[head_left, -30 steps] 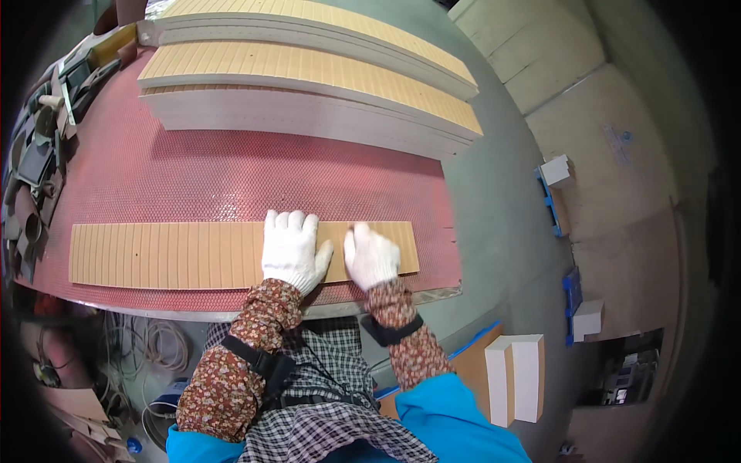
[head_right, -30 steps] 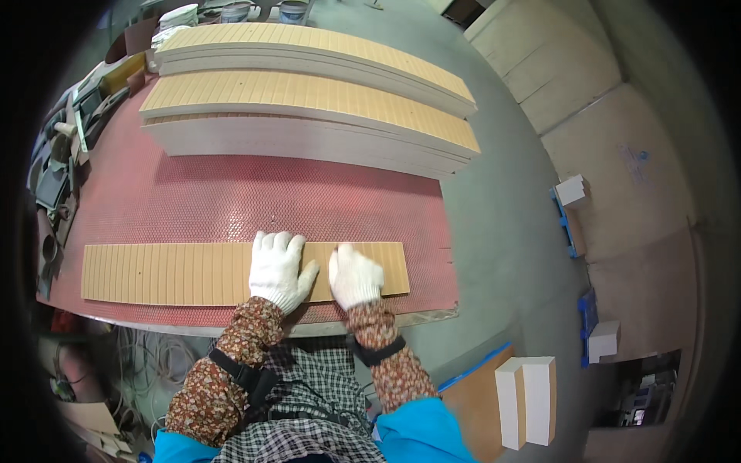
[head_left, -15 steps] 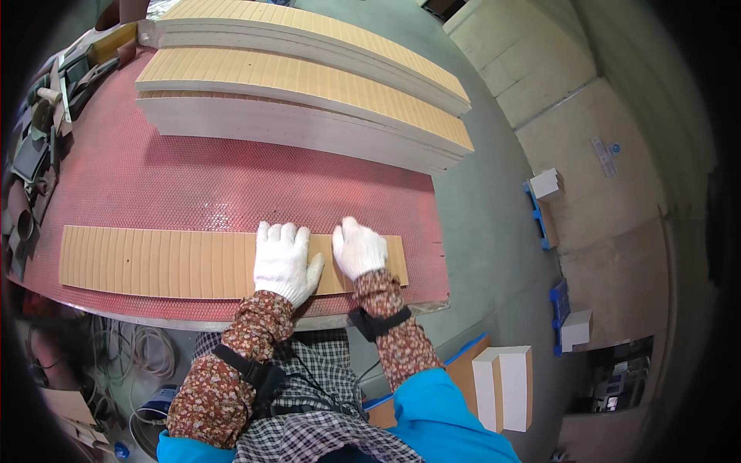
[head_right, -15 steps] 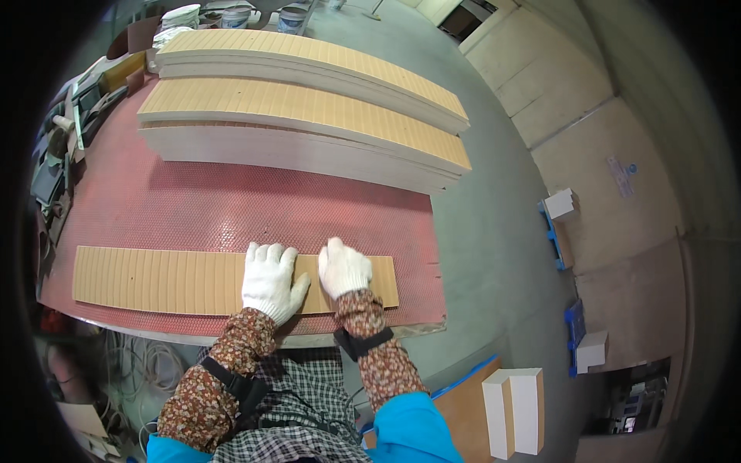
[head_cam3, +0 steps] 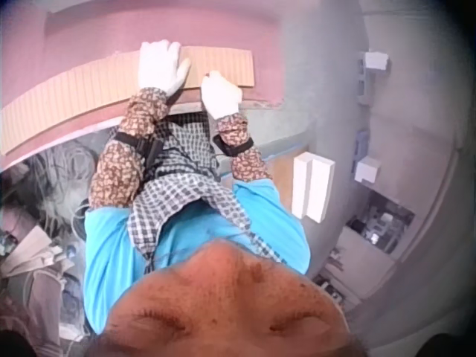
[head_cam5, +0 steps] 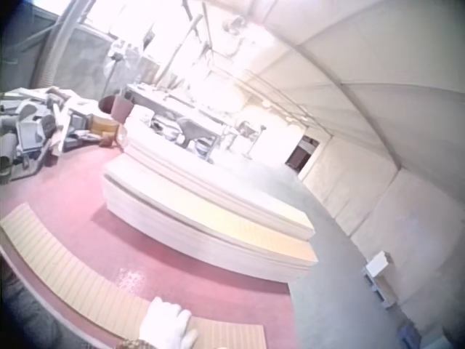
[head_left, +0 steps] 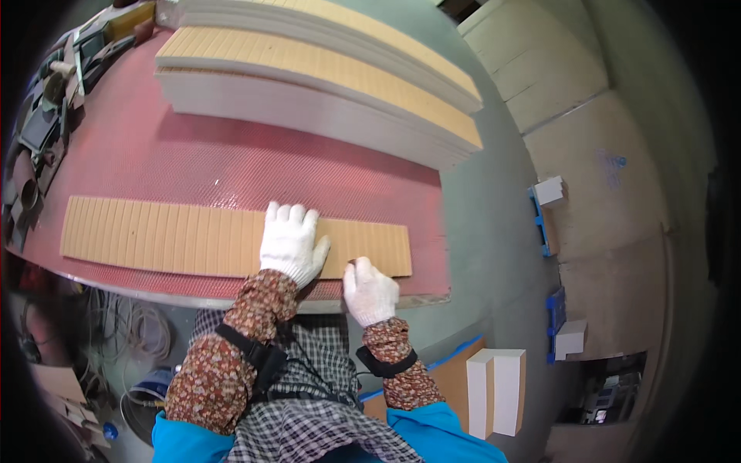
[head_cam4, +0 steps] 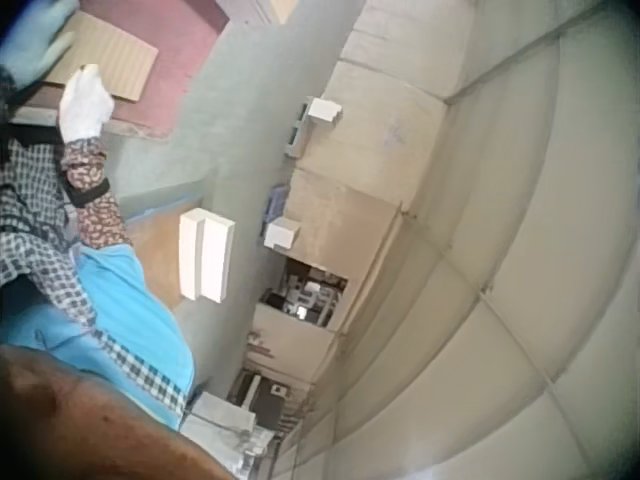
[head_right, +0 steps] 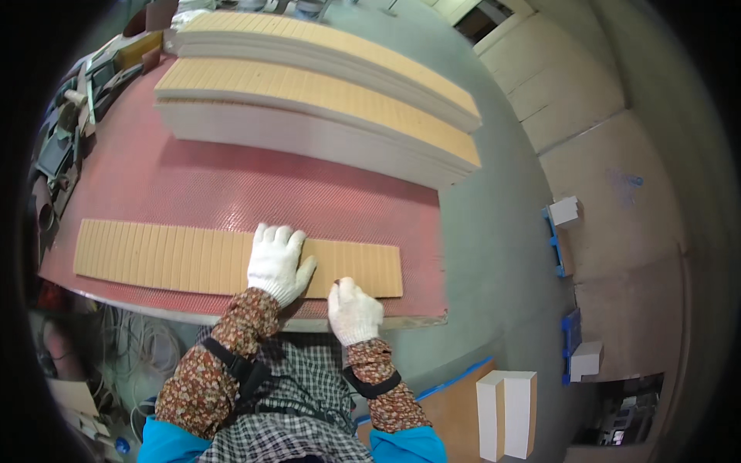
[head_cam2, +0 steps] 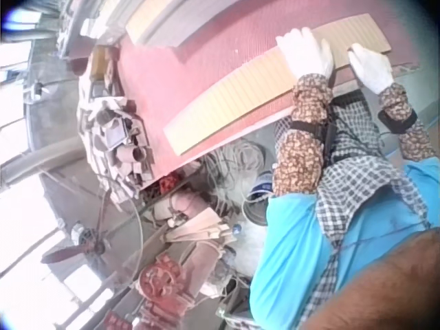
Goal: The recorder is sanding or cleaning the surface of a wooden furniture panel on a workshop table.
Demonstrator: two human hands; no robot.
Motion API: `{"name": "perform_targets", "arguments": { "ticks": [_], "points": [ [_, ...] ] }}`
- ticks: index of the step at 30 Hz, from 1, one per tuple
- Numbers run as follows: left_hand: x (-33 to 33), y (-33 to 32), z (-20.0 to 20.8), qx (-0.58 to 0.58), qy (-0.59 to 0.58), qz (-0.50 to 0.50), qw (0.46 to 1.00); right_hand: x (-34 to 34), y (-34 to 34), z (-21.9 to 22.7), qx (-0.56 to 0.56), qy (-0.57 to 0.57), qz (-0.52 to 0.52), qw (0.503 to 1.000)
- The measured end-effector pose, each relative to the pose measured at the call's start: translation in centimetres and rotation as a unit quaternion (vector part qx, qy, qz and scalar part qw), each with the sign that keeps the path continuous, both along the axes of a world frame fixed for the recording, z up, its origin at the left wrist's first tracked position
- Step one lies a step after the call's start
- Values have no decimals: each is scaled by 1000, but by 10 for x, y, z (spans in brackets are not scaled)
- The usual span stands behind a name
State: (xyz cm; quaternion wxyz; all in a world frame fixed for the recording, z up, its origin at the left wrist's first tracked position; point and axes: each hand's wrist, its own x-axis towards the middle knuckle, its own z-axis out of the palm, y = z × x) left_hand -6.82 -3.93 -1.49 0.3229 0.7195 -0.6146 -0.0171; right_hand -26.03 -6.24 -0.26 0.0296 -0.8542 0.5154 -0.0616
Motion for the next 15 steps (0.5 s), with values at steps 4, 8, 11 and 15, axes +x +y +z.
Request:
{"name": "perform_targets", "arguments": {
  "ticks": [4,8,11,15],
  "points": [
    [-2,-8,5,-19,0,-4,1000,-22,27,3,-28,-2,20,999],
    [-6,-4,1,-15,-3,-1,1000,-26,41,7,-48,-62,6,997],
    [-5,-5,-3,-14,-7,3,1000,-14,39,17,-58,-90,9,994],
    [-4,-6,-5,-7,3,-1,1000,-2,34,8,-50,-97,24,994]
  ]
}}
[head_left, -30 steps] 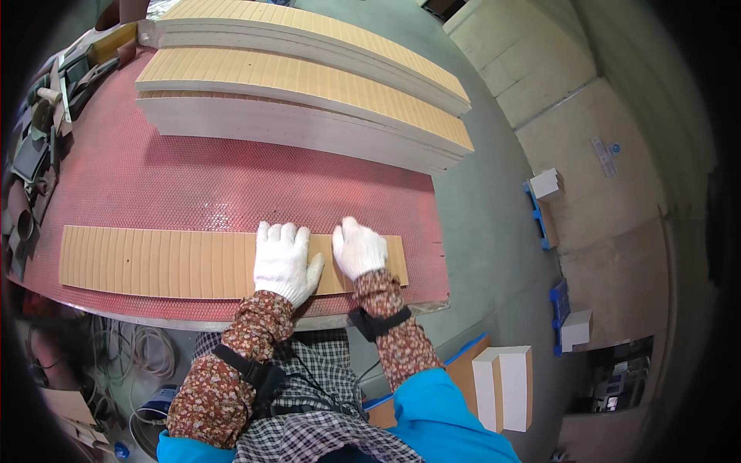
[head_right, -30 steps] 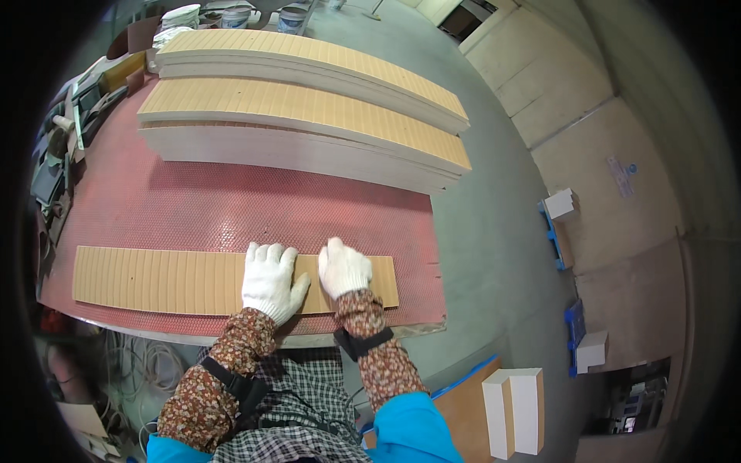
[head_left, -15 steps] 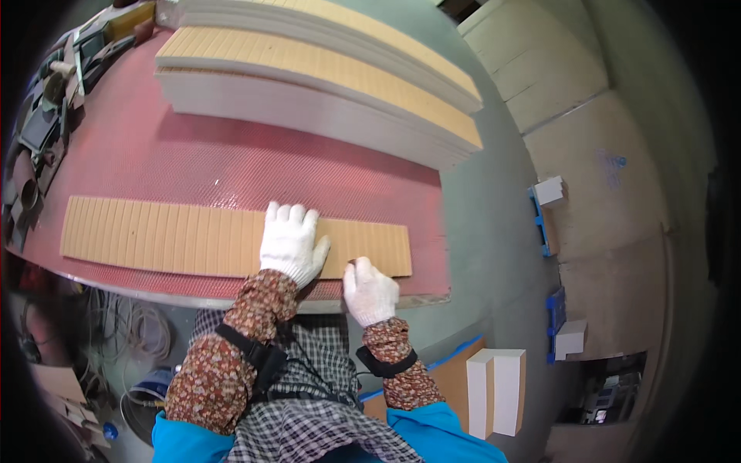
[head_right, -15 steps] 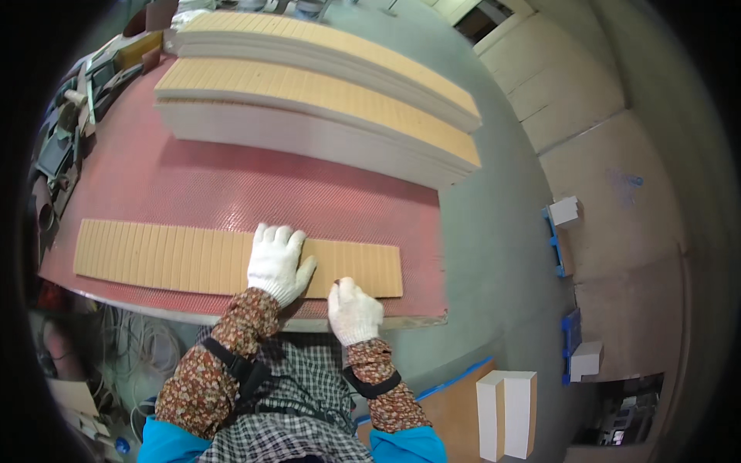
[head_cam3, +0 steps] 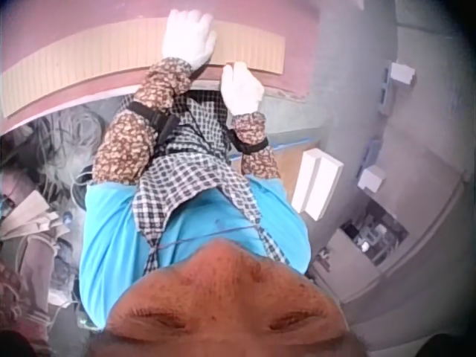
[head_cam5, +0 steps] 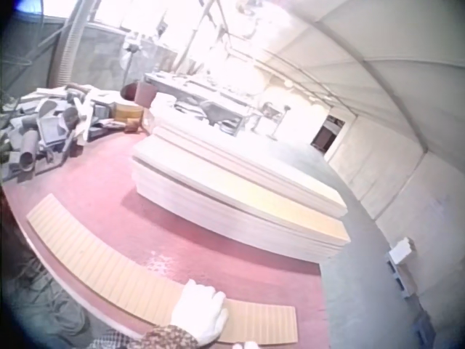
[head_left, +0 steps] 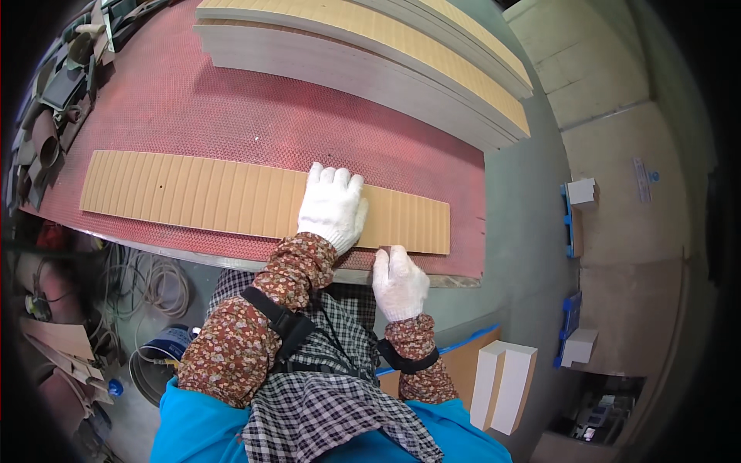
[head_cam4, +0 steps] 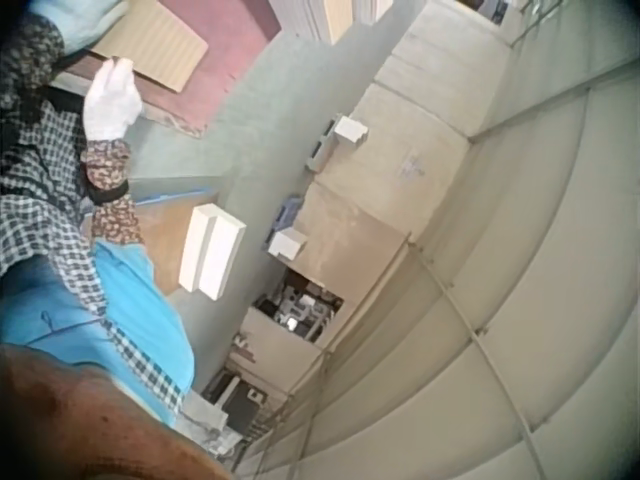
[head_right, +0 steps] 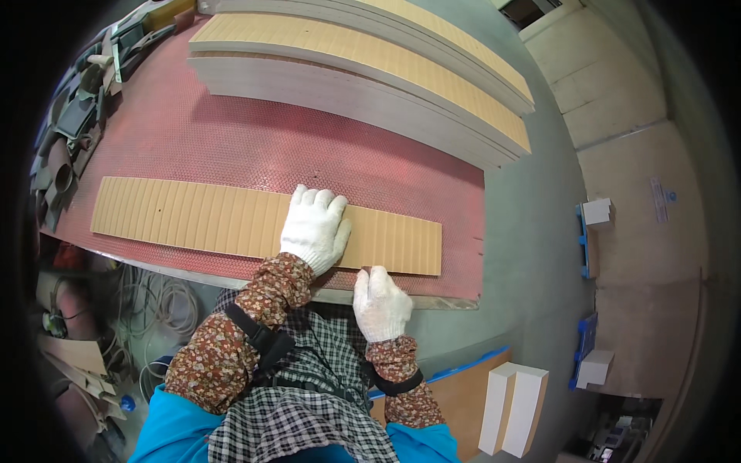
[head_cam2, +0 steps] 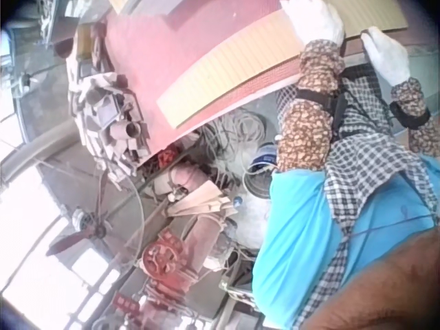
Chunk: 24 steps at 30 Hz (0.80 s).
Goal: The recorder is sanding or cleaning the surface of a wooden furniture panel on a workshop table.
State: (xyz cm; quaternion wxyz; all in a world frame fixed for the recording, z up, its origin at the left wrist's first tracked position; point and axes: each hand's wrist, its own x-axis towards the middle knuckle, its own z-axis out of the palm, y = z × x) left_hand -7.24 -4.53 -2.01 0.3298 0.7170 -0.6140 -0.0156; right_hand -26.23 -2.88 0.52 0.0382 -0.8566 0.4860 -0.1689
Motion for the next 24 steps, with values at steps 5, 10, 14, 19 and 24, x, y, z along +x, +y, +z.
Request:
{"name": "perform_targets", "arguments": {
  "ticks": [5,10,14,19,24],
  "points": [
    [4,-1,2,-23,-5,5,1000,6,1,4,45,14,-29,998],
    [-3,-5,5,-27,-6,-7,1000,4,-13,-2,9,17,-23,1000],
    [-4,3,2,-5,-15,-3,1000,23,-46,-15,13,50,-34,998],
    [-2,5,6,-15,-32,-2,999,63,-96,3,119,130,-59,983],
    [-2,-2,6,-14,-24,-6,1000,68,-120,0,118,130,-57,983]
  ]
}}
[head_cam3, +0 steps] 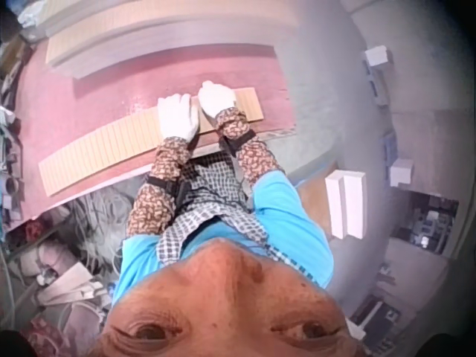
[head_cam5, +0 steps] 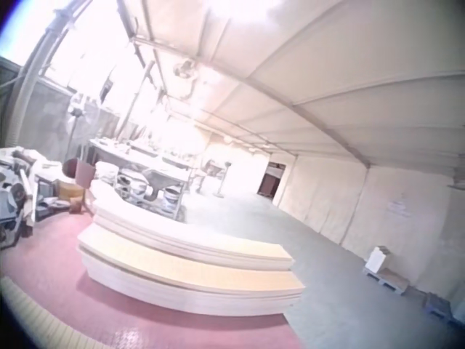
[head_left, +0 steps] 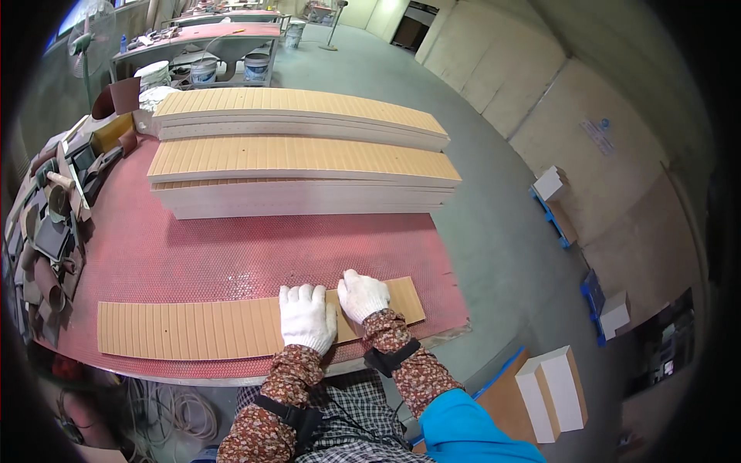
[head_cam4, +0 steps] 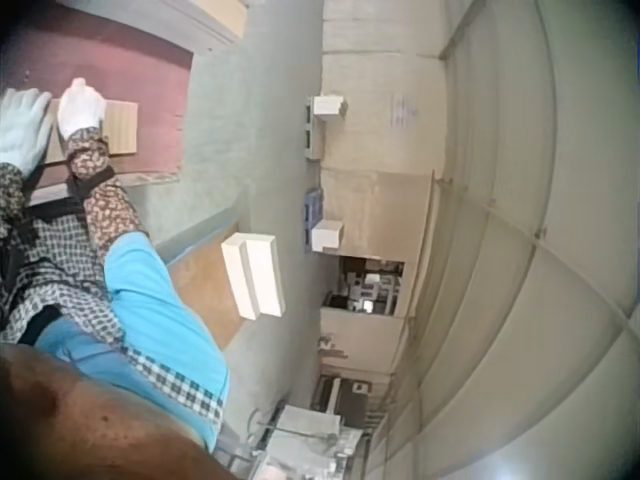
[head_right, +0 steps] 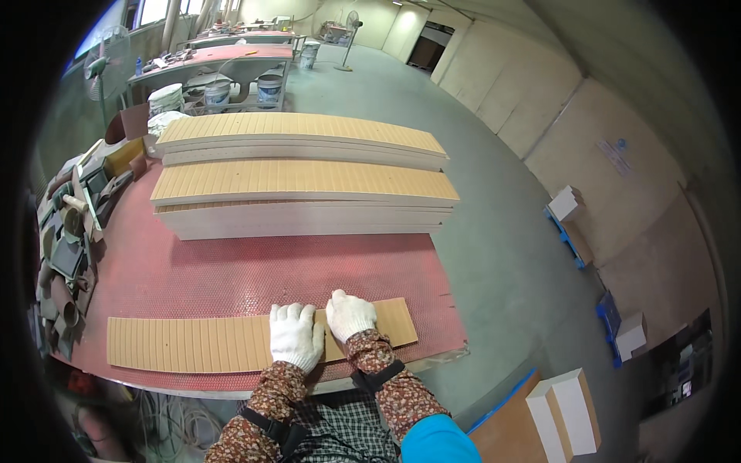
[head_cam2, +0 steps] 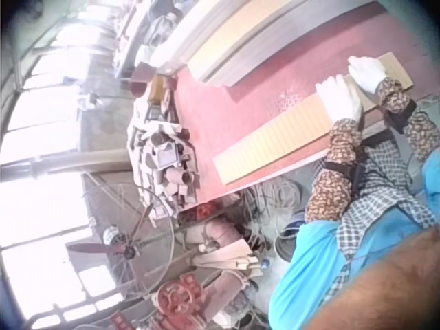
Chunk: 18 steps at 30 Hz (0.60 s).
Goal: The recorder is sanding or cleaning the surface of a wooden furniture panel on a workshop table.
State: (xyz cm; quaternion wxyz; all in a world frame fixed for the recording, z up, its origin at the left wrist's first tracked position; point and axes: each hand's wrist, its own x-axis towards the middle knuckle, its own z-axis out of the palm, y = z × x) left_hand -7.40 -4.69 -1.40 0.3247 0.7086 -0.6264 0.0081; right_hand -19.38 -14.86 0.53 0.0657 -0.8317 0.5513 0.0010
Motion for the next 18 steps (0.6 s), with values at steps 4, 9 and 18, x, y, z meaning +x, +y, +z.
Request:
{"name": "perform_targets", "arguments": {
  "ticks": [4,9,18],
  "points": [
    [1,0,-3,12,3,3,1000,-6,22,3,-8,7,-6,1000],
    [1,2,-4,17,8,7,1000,-33,67,0,-8,-13,8,1000],
    [0,0,-2,-4,-8,9,1000,0,14,0,-13,-15,-5,1000]
  ]
}}
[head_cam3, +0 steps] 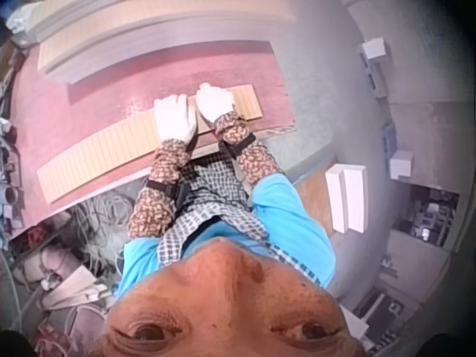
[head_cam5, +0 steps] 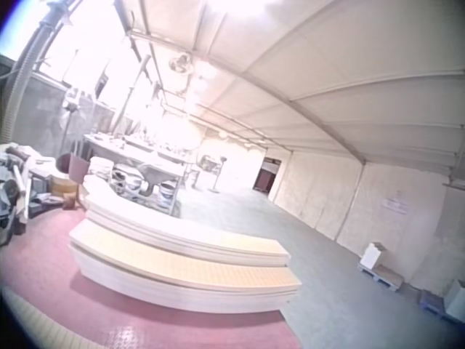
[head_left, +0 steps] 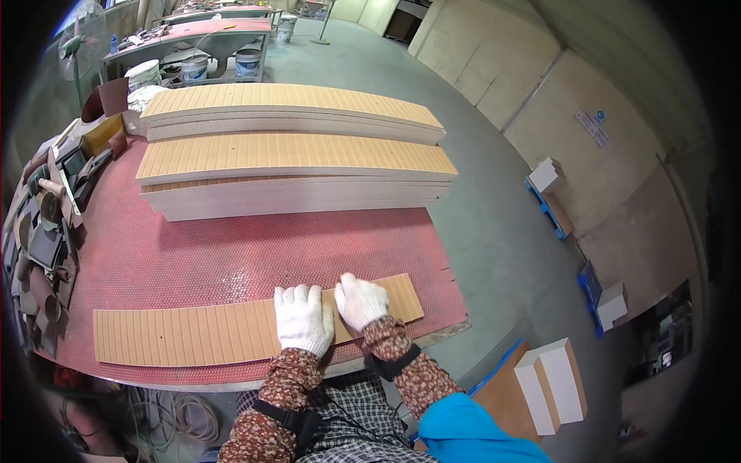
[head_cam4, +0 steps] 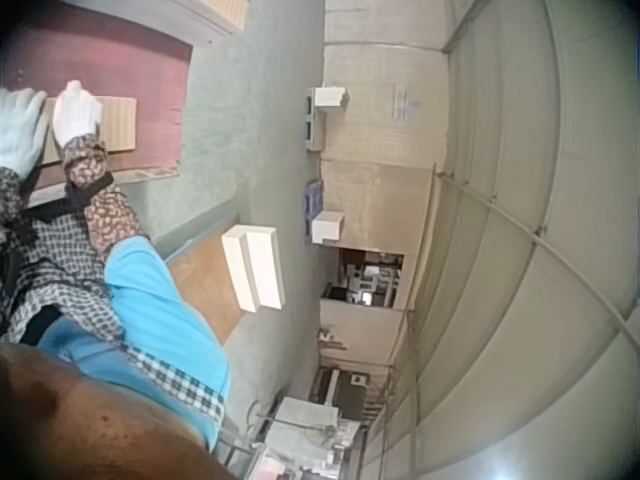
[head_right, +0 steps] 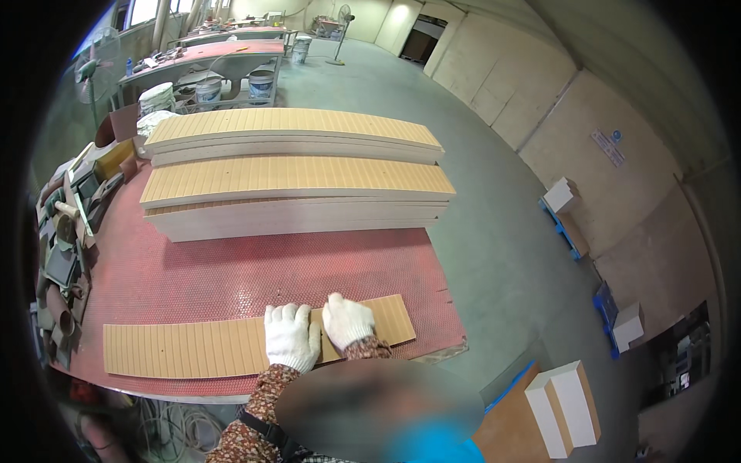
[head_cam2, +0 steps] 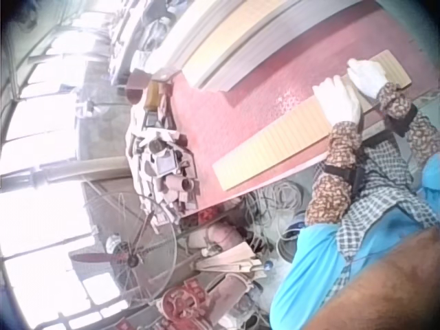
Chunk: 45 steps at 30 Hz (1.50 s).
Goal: The recorder is sanding or cleaning the surface of a wooden furniture panel on a workshop table.
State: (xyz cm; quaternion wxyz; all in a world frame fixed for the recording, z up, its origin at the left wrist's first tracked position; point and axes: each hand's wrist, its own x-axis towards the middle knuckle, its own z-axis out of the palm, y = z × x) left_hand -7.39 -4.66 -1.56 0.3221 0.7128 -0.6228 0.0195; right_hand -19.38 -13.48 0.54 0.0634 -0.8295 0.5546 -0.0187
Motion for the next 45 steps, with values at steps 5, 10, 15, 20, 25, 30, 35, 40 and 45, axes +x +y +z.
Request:
{"name": "perform_targets", "arguments": {
  "ticks": [5,10,15,20,25,30,35,40,45],
  "points": [
    [1,-1,0,-5,1,1,1000,9,-26,-6,5,13,22,1000],
    [1,1,-3,3,22,-12,1000,-3,5,-4,-5,8,-15,1000],
    [3,8,-3,-11,8,0,1000,-30,56,-7,-36,-10,18,999],
    [2,2,-8,-30,16,-9,999,-58,98,-10,-75,-36,39,996],
    [4,-5,-2,-9,11,-4,1000,-76,119,-9,-108,-83,33,990],
    [5,-3,-5,13,36,-8,999,-67,117,-1,-119,-128,20,984],
    [4,1,-9,-13,41,-1,999,-57,116,-6,-109,-128,47,985],
    [3,2,-10,-18,47,0,999,-56,116,-9,-104,-116,49,986],
    [1,0,-9,-8,47,-2,999,-51,108,-4,-110,-89,65,988]
  ]
}}
